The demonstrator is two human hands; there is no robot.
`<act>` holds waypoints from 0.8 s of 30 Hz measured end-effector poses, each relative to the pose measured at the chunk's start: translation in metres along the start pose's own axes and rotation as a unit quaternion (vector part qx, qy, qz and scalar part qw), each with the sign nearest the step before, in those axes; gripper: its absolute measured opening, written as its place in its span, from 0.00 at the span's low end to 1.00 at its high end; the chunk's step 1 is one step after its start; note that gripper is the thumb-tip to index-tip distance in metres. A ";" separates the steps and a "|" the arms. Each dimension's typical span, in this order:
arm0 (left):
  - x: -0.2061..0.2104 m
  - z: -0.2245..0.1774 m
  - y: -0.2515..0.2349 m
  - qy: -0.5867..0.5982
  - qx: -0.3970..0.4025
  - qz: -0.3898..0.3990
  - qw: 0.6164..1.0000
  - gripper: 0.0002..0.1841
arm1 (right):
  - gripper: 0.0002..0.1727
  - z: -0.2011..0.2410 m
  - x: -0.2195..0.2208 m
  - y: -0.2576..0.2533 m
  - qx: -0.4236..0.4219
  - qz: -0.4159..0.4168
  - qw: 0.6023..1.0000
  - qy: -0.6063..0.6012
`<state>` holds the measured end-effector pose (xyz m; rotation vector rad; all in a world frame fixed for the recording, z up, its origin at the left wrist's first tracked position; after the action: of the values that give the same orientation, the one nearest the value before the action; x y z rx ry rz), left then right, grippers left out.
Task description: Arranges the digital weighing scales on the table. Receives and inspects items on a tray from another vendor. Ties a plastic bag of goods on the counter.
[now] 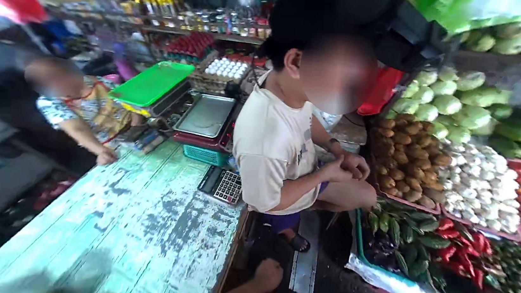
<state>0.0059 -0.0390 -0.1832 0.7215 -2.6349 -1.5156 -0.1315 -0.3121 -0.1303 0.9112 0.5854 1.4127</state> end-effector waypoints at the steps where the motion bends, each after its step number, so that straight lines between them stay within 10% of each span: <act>1: 0.028 -0.011 0.004 0.088 0.031 -0.007 0.996 0.20 | 0.19 0.006 -0.006 -0.007 -0.006 0.018 1.000 0.013; 6: 0.126 -0.043 0.005 0.176 0.213 -0.001 0.961 0.16 | 0.21 0.044 -0.001 -0.024 0.006 0.113 0.992 0.053; 10: 0.108 -0.064 0.037 0.120 0.111 -0.079 0.983 0.26 | 0.23 0.056 0.035 -0.050 0.035 0.165 0.979 0.116; 20: -0.027 0.018 0.075 0.334 0.067 -0.336 0.878 0.18 | 0.28 0.134 0.254 -0.111 -0.012 0.240 0.925 0.296; 24: -0.131 0.096 0.099 0.380 0.046 -0.425 0.820 0.16 | 0.23 0.159 0.337 -0.182 -0.227 0.272 0.813 0.462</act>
<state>0.0620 0.1330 -0.1251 2.1521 -1.8006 -0.8071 0.1383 0.0026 -0.1344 -0.0924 0.6604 2.4075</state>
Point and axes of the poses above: each hand's wrist, its own y-axis away from the middle knuckle, its own x-axis out of the palm, z = x × y, the point moved 1 cm from there along -y, towards the middle knuckle, and after that the axes turned 15 degrees about z, right-handed, at the moved point
